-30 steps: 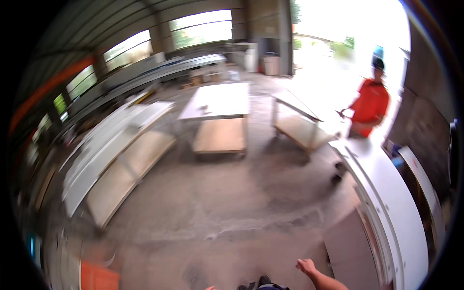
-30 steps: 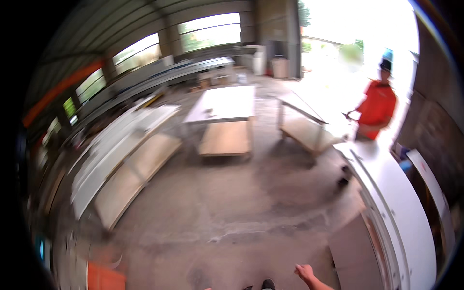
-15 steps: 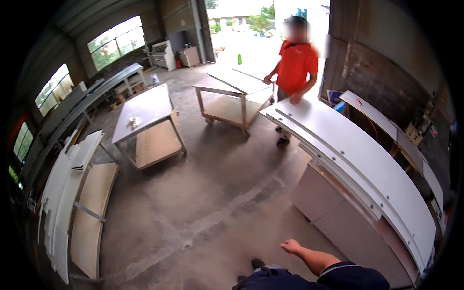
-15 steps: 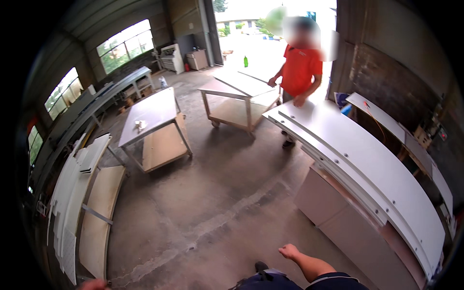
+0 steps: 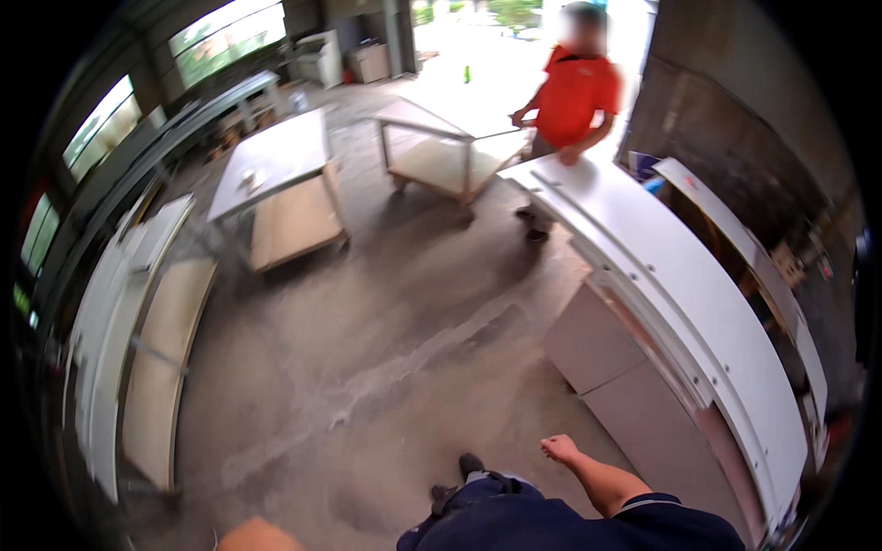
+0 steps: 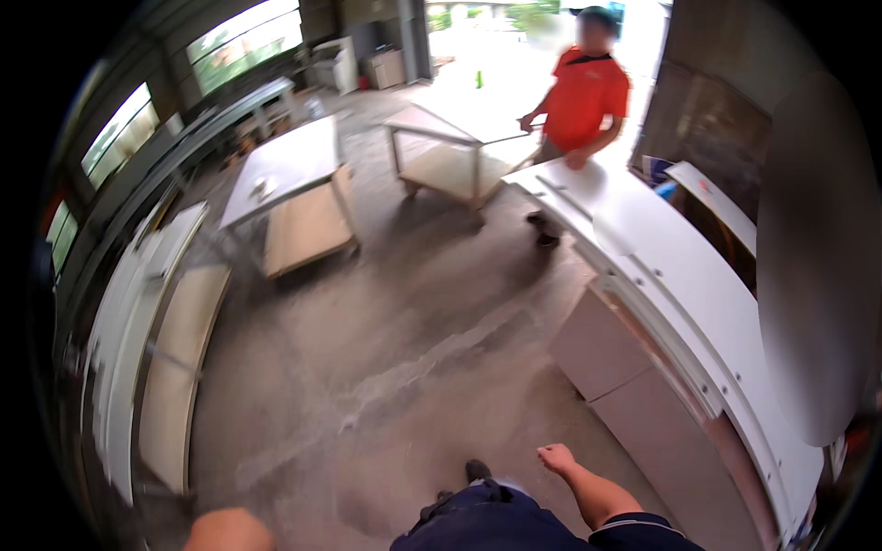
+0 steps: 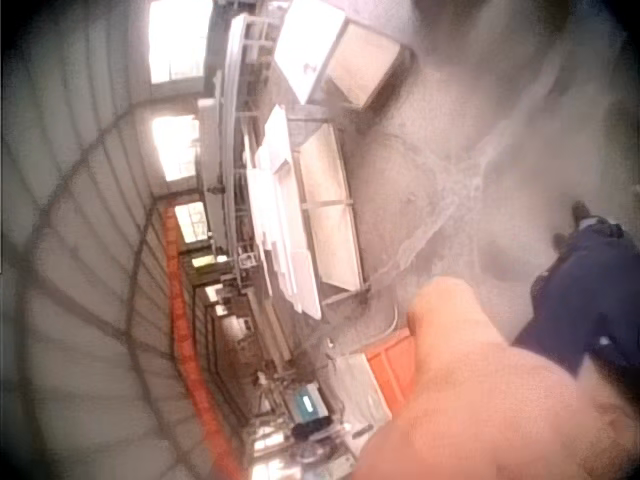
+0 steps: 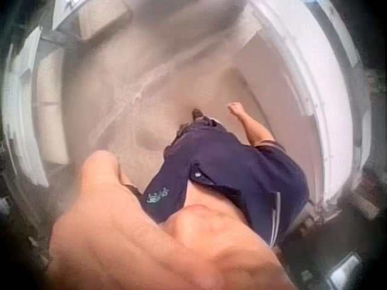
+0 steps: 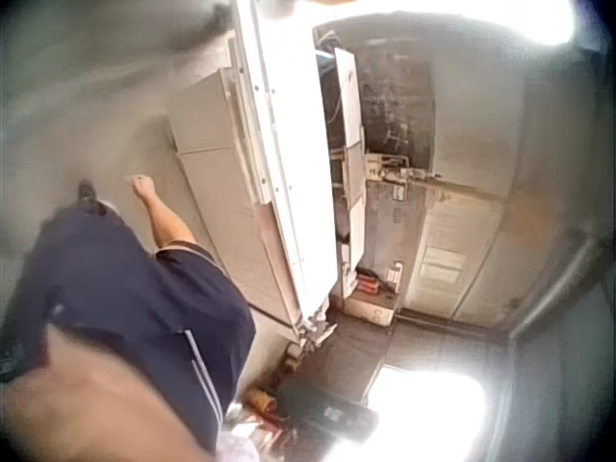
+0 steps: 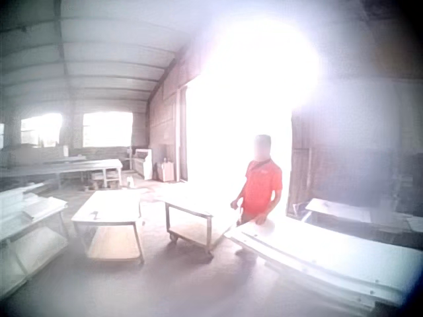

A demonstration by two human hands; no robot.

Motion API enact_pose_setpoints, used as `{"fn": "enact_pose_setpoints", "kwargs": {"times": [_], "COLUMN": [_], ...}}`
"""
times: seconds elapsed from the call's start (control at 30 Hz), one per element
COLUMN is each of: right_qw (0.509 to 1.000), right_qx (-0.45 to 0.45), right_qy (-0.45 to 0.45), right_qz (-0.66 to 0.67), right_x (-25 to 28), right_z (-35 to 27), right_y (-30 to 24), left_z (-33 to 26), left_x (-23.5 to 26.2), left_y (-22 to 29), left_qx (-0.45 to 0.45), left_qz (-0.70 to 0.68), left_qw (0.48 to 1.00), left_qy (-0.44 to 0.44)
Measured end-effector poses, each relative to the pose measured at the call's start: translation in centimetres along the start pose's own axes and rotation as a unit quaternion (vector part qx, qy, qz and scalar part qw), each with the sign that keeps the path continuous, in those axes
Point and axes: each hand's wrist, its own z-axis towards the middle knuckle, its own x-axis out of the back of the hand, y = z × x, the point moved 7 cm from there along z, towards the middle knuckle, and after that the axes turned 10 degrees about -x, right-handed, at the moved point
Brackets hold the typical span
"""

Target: The person wipes a large white furniture panel using a cloth and liquid from a bottle, flips the panel over with assistance, uses a scraper on the edges, and continues wiping the surface.

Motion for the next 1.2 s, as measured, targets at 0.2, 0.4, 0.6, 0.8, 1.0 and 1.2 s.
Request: {"fn": "enact_pose_setpoints", "kwargs": {"times": [0.2,0.4,0.6,0.8,1.0,1.2], "right_qw": [0.991,0.988,0.994,0.993,0.987,0.987], "right_qx": [0.022,0.004,0.01,0.015,0.011,0.054], "right_qy": [-0.096,-0.131,-0.104,-0.114,-0.154,-0.152], "right_qz": [0.088,0.076,0.027,-0.01,0.043,-0.006], "right_x": [-1.1,-2.7,-4.0,-6.6,-6.3,-8.8], "right_z": [0.5,2.0,1.4,2.9,6.3,6.3], "right_y": [-1.3,-0.7,-3.6,-4.6,-2.1,-3.5], "left_z": [-0.7,-1.4,-0.1,3.3,5.5,5.0], "left_x": [-3.6,-7.1,-8.4,-5.0,10.6,13.6], "left_y": [-1.9,-3.2,-2.9,2.2,21.2,21.5], "left_qx": [0.003,0.024,0.022,-0.052,-0.437,-0.459], "left_qz": [-0.013,-0.052,-0.099,-0.218,-0.45,-0.355], "left_qw": [0.999,0.998,0.994,0.974,0.775,0.815], "left_qy": [-0.035,-0.036,-0.046,-0.04,-0.075,0.013]}}
